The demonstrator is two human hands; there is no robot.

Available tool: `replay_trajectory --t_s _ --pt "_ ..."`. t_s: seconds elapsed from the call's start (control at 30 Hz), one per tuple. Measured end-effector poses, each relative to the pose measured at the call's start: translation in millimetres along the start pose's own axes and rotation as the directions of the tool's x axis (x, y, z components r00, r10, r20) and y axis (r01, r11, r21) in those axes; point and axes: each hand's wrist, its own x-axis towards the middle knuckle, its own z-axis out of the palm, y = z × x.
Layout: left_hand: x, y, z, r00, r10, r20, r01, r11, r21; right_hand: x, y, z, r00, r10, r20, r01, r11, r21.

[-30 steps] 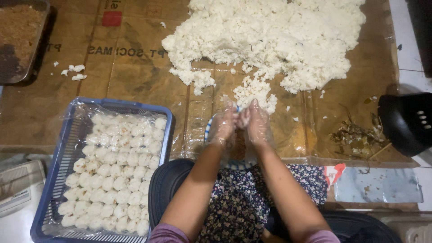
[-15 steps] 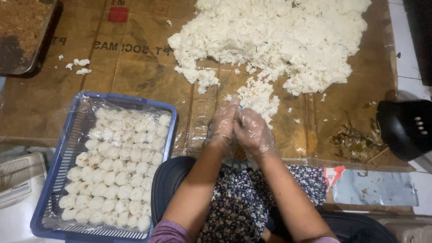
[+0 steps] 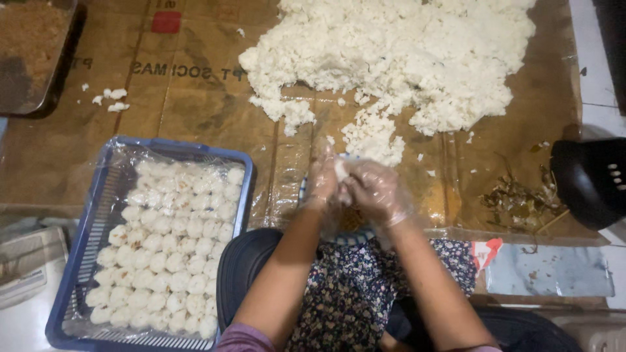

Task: The person scoops a white dough-like substance, wraps it around a brown filling, and rolls it into a ball. The finished balls are placed into a blue tray.

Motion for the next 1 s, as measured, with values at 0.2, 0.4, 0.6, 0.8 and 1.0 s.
replay_trajectory --t_s 0.2,0.4,0.6,0.8,1.0 --pt "23 -26 1 0.977 0.206 0.053 -0.205 0.978 -0.029 0 14 24 0.892 -0.434 -0.126 0.431 0.901 -0.052" --pt "46 -67 -4 0.668 0.732 0.130 -0.668 0.513 0.539 31 70 4 0.994 -0.084 0.063 0.100 0.946 -0.308" --pt "39 -74 13 0.671 0.714 0.202 -0.732 0.594 0.332 87 161 0 0.982 0.126 0.138 0.009 0.708 -0.706" --pt "11 -34 -6 0.535 0.844 0.020 -0.840 0.530 0.114 76 195 32 0.898 0.419 0.135 -0.179 0.629 -0.756" --pt "4 -15 -186 0.679 0.447 -0.583 -0.454 0.879 0.145 36 181 16 0.859 0.493 0.140 -0.289 0.691 -0.663"
